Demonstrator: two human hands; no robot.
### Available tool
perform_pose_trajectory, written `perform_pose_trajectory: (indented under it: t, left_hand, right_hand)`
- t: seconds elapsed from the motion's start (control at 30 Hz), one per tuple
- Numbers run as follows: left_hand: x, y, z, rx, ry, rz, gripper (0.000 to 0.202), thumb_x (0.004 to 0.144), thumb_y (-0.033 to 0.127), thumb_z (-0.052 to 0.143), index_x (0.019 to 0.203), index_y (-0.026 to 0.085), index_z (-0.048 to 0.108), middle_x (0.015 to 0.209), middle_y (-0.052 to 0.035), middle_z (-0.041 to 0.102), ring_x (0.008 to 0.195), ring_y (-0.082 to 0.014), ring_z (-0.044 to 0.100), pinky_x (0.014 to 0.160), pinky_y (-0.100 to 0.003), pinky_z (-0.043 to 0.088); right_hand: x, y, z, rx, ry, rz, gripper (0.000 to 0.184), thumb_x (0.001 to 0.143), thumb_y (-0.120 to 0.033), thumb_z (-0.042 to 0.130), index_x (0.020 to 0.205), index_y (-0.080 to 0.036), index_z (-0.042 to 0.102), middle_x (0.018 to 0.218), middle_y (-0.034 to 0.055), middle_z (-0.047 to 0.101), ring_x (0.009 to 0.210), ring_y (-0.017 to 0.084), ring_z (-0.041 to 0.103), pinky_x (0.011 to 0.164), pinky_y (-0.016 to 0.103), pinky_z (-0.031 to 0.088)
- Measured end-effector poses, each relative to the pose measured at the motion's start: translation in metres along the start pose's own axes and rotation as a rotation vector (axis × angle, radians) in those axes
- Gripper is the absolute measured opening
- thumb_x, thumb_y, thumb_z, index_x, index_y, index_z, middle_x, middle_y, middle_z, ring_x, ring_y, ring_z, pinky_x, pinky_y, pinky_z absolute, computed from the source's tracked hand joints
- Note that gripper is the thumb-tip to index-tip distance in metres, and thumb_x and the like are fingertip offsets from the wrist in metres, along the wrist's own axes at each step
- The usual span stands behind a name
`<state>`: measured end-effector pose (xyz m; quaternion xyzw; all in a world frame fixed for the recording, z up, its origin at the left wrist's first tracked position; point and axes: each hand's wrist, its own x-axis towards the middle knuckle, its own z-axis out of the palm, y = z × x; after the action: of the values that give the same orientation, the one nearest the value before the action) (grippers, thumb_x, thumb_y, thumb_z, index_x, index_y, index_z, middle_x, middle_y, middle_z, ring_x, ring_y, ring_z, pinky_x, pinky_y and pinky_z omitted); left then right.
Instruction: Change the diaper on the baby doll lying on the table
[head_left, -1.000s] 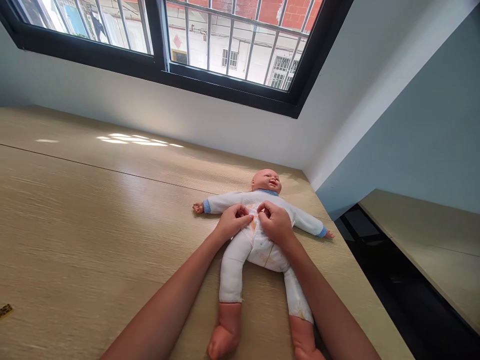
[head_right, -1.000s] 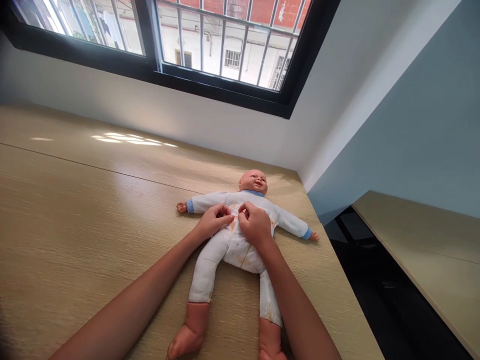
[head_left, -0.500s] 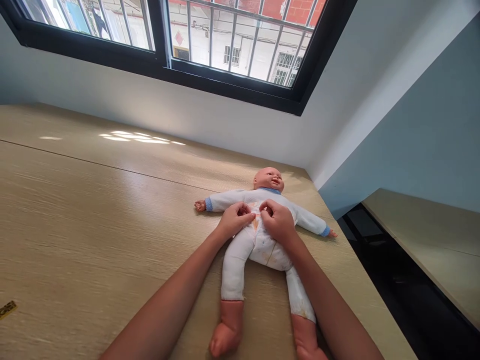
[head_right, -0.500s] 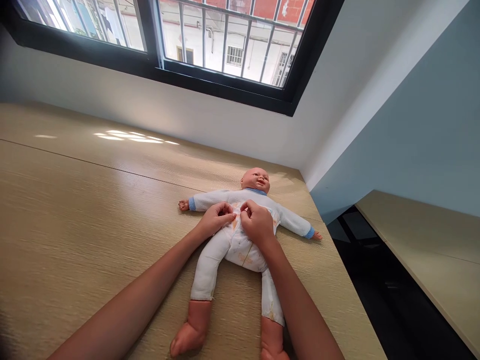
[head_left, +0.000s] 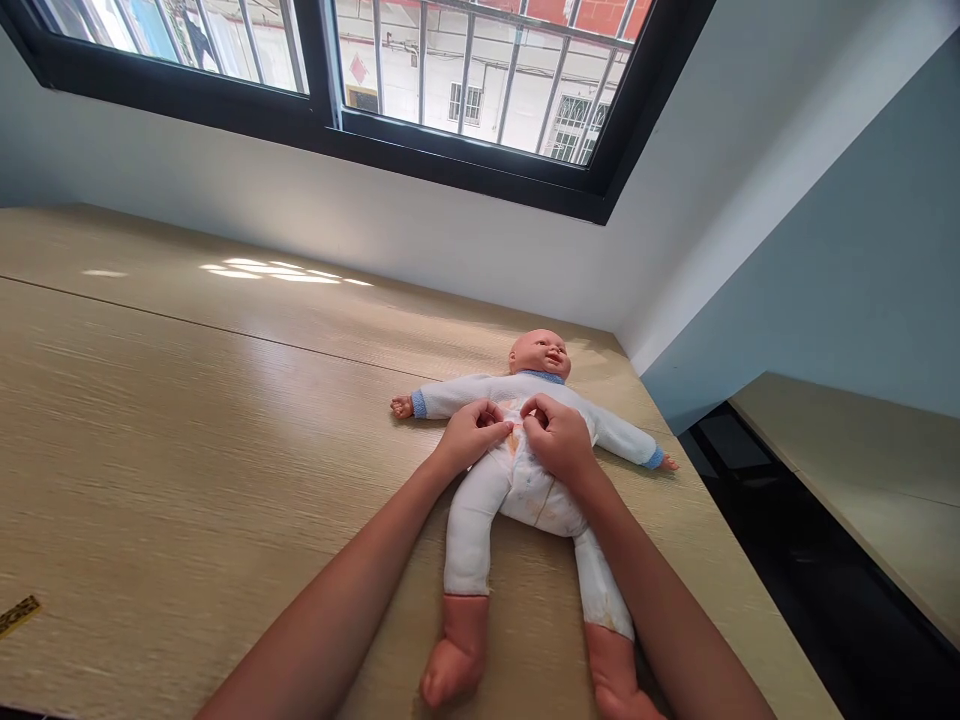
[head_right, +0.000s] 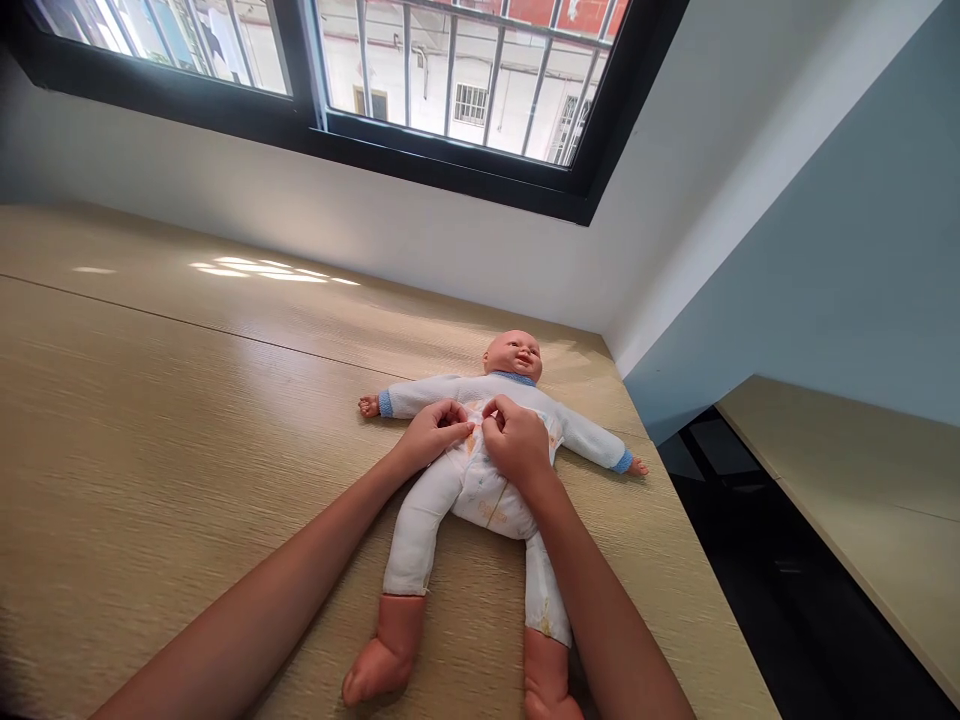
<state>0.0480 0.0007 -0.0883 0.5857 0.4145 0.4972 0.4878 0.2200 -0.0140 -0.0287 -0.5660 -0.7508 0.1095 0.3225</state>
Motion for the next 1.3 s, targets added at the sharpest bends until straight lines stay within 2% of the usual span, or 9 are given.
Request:
perform_pose_trajectory:
  t: [1.03, 1.3]
  left_hand:
    - [0.0018, -0.0054, -0.0009, 0.03, 0.006, 0.007, 0.024, 0.076, 0.037, 0.074, 0.079, 0.016, 0.063, 0.068, 0.0027, 0.057, 0.061, -0.0101, 0.048, 0.055, -0.021, 0.037]
    - [0.0015, -0.006, -0.0011, 0.04, 0.008, 0.012, 0.025, 0.076, 0.038, 0.074, 0.079, 0.016, 0.063, 0.068, 0.0021, 0.057, 0.062, -0.011, 0.049, 0.056, -0.022, 0.037]
  right_hand:
    - [-0.0003, -0.0012, 0.0008, -0.029, -0.001, -0.005, 0.015, 0.08, -0.023, 0.05, 0.078, -0.022, 0.065, 0.066, -0.0008, 0.062, 0.061, 0.015, 0.051, 0.058, 0.027, 0.029]
    - [-0.0001, -0.0005, 0.0022, -0.024, 0.0, -0.003, 0.014, 0.079, -0.023, 0.052, 0.078, -0.022, 0.065, 0.063, -0.0019, 0.059, 0.06, 0.015, 0.05, 0.058, 0.027, 0.03]
